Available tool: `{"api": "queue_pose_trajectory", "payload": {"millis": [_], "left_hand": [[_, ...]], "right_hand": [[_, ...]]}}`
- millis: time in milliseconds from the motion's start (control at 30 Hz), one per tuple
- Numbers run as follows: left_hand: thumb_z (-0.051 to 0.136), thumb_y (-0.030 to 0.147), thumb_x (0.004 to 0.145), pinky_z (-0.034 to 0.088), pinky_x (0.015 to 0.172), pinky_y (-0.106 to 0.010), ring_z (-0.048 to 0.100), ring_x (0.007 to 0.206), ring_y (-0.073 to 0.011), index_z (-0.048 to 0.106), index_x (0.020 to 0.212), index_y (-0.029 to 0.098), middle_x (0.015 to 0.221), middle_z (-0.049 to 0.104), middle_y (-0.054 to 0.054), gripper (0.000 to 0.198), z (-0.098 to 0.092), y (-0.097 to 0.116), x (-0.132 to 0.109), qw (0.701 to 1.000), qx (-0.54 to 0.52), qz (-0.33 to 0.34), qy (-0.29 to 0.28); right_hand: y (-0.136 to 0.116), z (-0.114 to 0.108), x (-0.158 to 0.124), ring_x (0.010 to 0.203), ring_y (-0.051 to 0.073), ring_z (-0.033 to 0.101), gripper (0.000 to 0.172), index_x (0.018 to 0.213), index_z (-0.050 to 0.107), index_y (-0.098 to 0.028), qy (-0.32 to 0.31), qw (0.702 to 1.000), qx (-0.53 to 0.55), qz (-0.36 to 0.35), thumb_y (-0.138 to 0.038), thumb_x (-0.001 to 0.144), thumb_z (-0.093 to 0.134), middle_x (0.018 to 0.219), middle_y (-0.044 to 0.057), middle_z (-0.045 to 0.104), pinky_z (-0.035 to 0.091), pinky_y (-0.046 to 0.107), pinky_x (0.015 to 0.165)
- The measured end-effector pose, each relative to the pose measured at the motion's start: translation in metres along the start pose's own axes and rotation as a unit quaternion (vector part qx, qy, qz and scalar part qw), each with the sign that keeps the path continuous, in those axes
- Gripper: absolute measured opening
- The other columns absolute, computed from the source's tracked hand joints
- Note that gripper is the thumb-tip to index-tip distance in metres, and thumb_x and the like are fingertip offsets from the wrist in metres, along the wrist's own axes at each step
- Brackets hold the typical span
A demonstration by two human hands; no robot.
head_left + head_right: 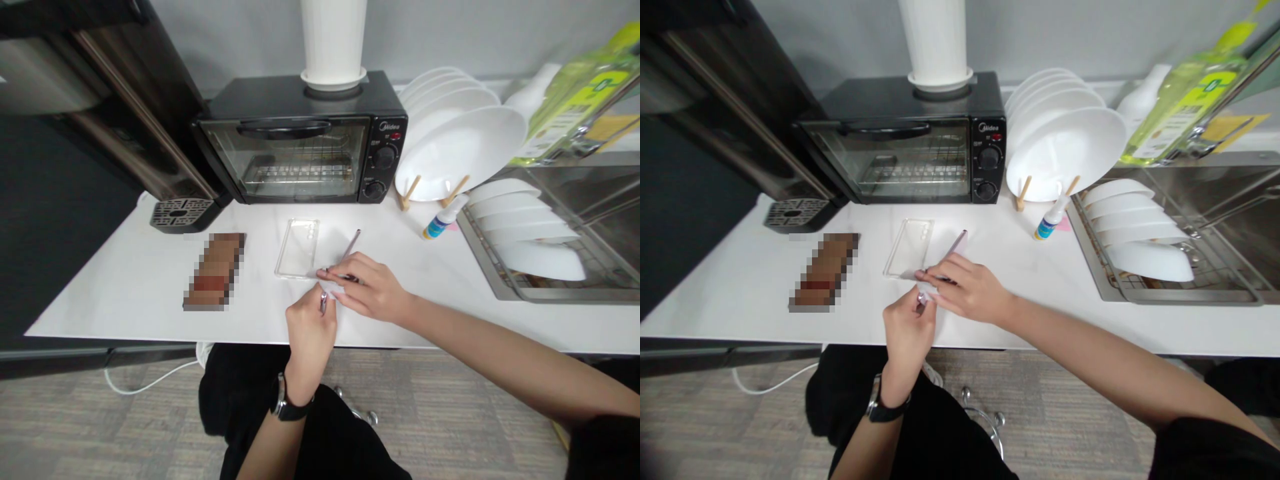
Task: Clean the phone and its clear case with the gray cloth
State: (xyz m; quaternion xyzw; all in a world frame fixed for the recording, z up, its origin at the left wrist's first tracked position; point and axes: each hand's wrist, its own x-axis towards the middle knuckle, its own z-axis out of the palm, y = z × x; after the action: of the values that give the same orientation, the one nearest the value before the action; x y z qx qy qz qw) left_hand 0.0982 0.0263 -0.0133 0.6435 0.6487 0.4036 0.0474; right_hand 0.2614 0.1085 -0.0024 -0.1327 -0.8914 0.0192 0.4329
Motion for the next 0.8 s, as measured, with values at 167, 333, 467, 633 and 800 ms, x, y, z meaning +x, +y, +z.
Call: {"api": "queue_pose_trajectory", "payload": {"millis": [167, 333, 467, 633, 800], "left_hand": [[0.058, 0.012, 0.082, 0.034, 0.052, -0.028, 0.052, 0.046, -0.0142, 0.058, 0.059, 0.021, 0.052, 0.059, -0.001, 0.025, 0.002, -0.004, -0.001, 0.999, 0.036, -0.004, 0.003], [0.059, 0.029, 0.103, 0.048, 0.062, -0.025, 0.065, 0.057, -0.015, 0.081, 0.109, 0.019, 0.074, 0.077, -0.004, 0.025, -0.001, 0.004, 0.001, 1.0, -0.025, -0.002, -0.016], [0.062, 0.031, 0.103, 0.054, 0.066, -0.026, 0.069, 0.06, -0.0168, 0.081, 0.124, 0.019, 0.08, 0.081, -0.006, 0.031, -0.002, 0.004, 0.001, 0.999, -0.032, -0.006, -0.016], [0.063, 0.031, 0.103, 0.055, 0.068, -0.025, 0.07, 0.061, -0.0167, 0.082, 0.123, 0.018, 0.078, 0.081, -0.006, 0.03, -0.001, 0.003, 0.0, 0.999, -0.028, -0.009, -0.015], [0.06, 0.033, 0.105, 0.054, 0.069, -0.024, 0.07, 0.064, -0.0158, 0.079, 0.128, 0.022, 0.084, 0.082, -0.004, 0.032, -0.002, 0.005, 0.0, 0.999, -0.037, -0.011, -0.018]], "right_hand": [[0.002, 0.0, -0.003, 0.103, 0.023, 0.068, 0.052, 0.153, 0.054, -0.018, -0.042, 0.998, -0.006, -0.038, -0.024, 0.103, 0.064, 0.114, 0.011, 0.075, 0.065, 0.039, 0.083], [0.025, -0.006, -0.005, 0.097, 0.023, 0.067, 0.033, 0.135, 0.069, -0.025, 0.016, 0.999, -0.01, 0.031, -0.025, 0.103, 0.062, 0.111, 0.01, 0.073, 0.063, 0.041, 0.077], [0.045, -0.01, -0.005, 0.094, 0.023, 0.065, 0.017, 0.106, 0.078, -0.024, 0.065, 0.99, -0.048, 0.12, -0.024, 0.104, 0.061, 0.105, 0.01, 0.071, 0.06, 0.041, 0.075], [0.053, -0.011, -0.004, 0.092, 0.023, 0.063, 0.018, 0.094, 0.076, -0.022, 0.084, 0.984, -0.068, 0.142, -0.023, 0.104, 0.061, 0.103, 0.011, 0.07, 0.058, 0.04, 0.072], [0.036, -0.009, -0.001, 0.092, 0.023, 0.063, 0.011, 0.097, 0.075, -0.019, 0.073, 0.989, -0.064, 0.111, -0.019, 0.101, 0.065, 0.104, 0.012, 0.072, 0.058, 0.04, 0.073]]}}
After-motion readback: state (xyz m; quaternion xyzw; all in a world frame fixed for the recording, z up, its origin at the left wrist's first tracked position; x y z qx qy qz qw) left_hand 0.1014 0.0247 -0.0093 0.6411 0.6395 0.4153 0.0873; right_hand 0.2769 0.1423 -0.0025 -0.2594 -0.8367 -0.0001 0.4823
